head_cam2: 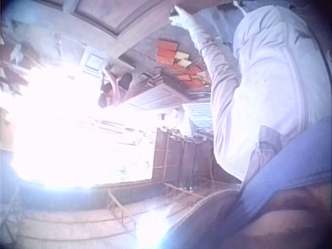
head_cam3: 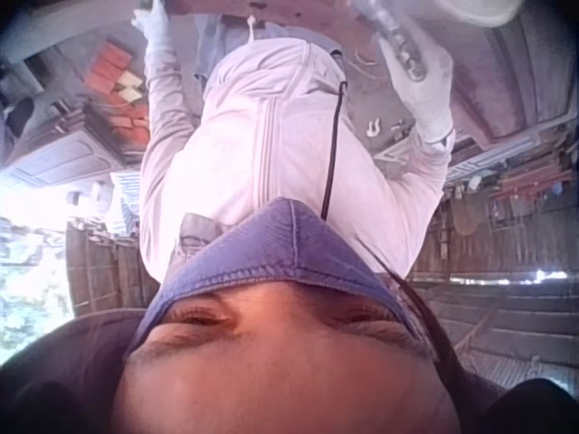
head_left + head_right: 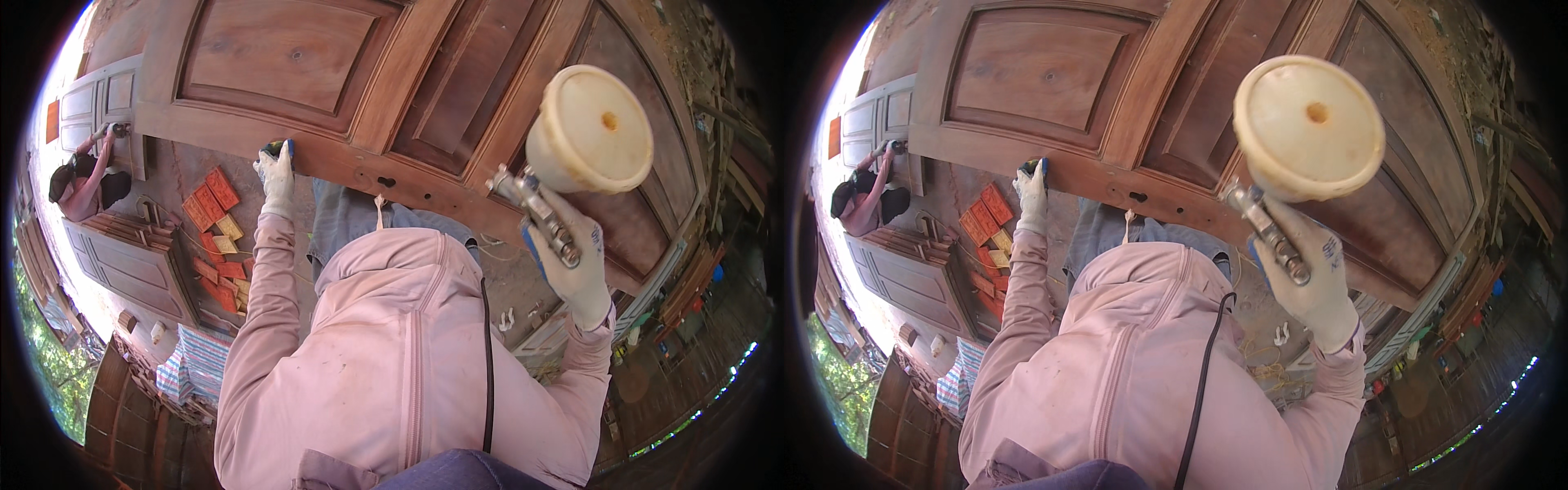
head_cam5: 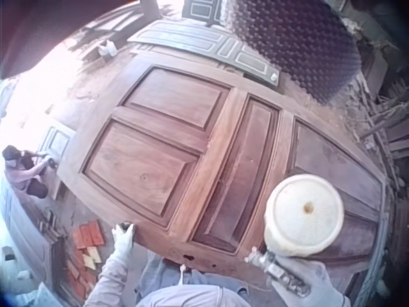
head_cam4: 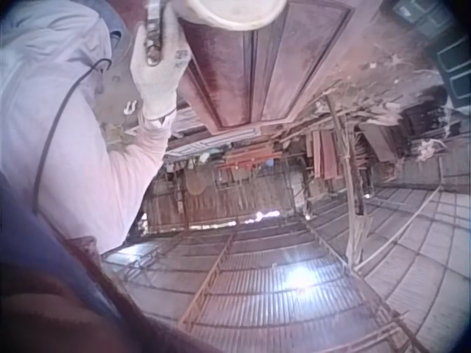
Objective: The person uses a spray gun to apply a reddish-brown finish to a large wooden door. They move the spray gun in steady horizontal and vertical passes across the door panels and frame, then walk to a different area of the workshop.
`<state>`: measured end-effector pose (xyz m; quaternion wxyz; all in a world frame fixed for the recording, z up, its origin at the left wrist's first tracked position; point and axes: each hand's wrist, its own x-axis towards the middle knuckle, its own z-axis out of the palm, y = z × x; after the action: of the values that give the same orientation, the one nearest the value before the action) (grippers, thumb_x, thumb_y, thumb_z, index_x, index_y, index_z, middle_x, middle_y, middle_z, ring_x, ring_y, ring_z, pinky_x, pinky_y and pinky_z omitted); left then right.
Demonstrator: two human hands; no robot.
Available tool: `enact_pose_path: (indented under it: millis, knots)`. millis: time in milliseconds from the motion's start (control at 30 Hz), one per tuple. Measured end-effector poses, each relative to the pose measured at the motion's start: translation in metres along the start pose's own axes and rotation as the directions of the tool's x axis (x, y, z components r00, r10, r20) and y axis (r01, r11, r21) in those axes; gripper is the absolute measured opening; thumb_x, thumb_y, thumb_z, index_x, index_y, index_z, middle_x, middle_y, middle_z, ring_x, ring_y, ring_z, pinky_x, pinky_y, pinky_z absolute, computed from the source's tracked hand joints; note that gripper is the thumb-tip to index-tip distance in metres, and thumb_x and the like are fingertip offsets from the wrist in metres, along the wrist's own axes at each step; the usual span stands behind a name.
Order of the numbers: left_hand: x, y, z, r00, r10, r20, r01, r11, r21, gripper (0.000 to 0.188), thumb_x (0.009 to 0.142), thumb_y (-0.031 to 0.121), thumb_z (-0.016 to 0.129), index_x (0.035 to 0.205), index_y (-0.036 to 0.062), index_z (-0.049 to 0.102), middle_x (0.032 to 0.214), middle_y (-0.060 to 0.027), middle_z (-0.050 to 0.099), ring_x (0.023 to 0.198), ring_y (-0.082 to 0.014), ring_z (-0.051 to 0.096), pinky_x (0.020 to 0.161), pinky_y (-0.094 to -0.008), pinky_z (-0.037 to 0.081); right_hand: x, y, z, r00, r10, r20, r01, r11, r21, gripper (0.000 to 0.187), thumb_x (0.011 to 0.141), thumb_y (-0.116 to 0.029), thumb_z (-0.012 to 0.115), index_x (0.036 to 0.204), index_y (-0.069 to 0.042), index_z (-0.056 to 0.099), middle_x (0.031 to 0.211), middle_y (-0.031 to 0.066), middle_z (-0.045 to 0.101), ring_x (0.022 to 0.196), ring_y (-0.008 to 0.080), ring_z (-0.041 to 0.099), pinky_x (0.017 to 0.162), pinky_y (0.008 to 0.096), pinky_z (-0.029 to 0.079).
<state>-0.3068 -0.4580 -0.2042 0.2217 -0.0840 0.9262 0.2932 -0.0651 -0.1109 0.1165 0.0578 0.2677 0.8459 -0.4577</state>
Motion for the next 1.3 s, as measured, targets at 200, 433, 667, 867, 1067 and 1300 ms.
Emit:
enact_pose_path:
  millis: [200, 433, 667, 867, 1067, 1300]
  knots:
    - [-0.002, -0.004, -0.001, 1.000, 0.001, 0.008, -0.001, 0.999, -0.035, 0.065, 0.086, 0.053, 0.064, 0.122, -0.0001, 0.056, 0.123, -0.0317, 0.049, 0.114, -0.0430, 0.050, 0.100, -0.0472, 0.040, 0.011, -0.005, -0.002, 0.995, 0.026, 0.091, -0.028, 0.999, 0.031, 0.044, 0.084, -0.002, 0.066, 0.127, 0.002, 0.057, 0.114, 0.0217, 0.066, 0.101, 0.0373, 0.066, 0.086, 0.0372, 0.052]
    - [0.000, -0.001, -0.004, 0.998, -0.038, 0.044, 0.039, 0.999, -0.025, 0.065, 0.086, 0.053, 0.064, 0.123, -0.0006, 0.056, 0.123, -0.0318, 0.049, 0.119, -0.0427, 0.048, 0.101, -0.0482, 0.039, 0.055, -0.004, -0.019, 0.987, 0.028, -0.160, -0.034, 0.999, -0.040, 0.043, 0.087, -0.002, 0.066, 0.129, 0.000, 0.058, 0.110, 0.0171, 0.069, 0.100, 0.0229, 0.069, 0.087, 0.0318, 0.050]
    - [-0.001, -0.002, -0.004, 0.999, -0.030, 0.037, 0.031, 0.999, -0.028, 0.065, 0.087, 0.053, 0.063, 0.123, -0.0009, 0.056, 0.123, -0.0327, 0.049, 0.119, -0.0428, 0.047, 0.102, -0.0483, 0.038, 0.074, -0.002, -0.028, 0.926, 0.069, -0.371, -0.115, 0.988, -0.104, 0.040, 0.090, -0.007, 0.065, 0.130, -0.001, 0.058, 0.105, 0.0144, 0.070, 0.093, 0.0196, 0.068, 0.083, 0.0308, 0.050]
    - [-0.004, 0.003, -0.010, 0.997, 0.032, 0.064, -0.034, 0.999, 0.028, 0.058, 0.089, 0.050, 0.062, 0.120, 0.0001, 0.057, 0.119, -0.0281, 0.055, 0.114, -0.0417, 0.049, 0.100, -0.0479, 0.039, 0.066, -0.006, -0.022, 0.945, 0.102, -0.311, -0.109, 0.994, -0.003, 0.041, 0.090, -0.007, 0.065, 0.129, -0.001, 0.058, 0.110, 0.0157, 0.069, 0.098, 0.0213, 0.068, 0.088, 0.0314, 0.050]
    - [-0.009, 0.075, -0.005, 0.929, 0.325, -0.177, -0.297, 0.940, 0.167, 0.047, 0.083, 0.030, 0.073, 0.118, 0.0026, 0.060, 0.120, -0.0211, 0.057, 0.111, -0.0368, 0.054, 0.094, -0.0448, 0.045, 0.034, -0.005, -0.019, 0.991, 0.135, 0.001, -0.135, 0.989, 0.068, 0.046, 0.086, -0.005, 0.066, 0.131, -0.001, 0.055, 0.115, 0.0205, 0.066, 0.104, 0.0334, 0.066, 0.090, 0.0362, 0.050]
    - [0.082, 0.168, 0.055, 0.775, 0.462, -0.432, -0.303, 0.871, 0.388, 0.064, 0.087, 0.045, 0.062, 0.135, 0.0060, 0.048, 0.142, -0.0224, 0.043, 0.135, -0.0416, 0.037, 0.111, -0.0575, 0.027, 0.061, -0.011, -0.027, 0.980, -0.006, -0.199, -0.024, 0.989, -0.147, 0.043, 0.086, -0.007, 0.068, 0.127, -0.001, 0.056, 0.112, 0.0213, 0.066, 0.098, 0.0378, 0.065, 0.084, 0.0399, 0.051]
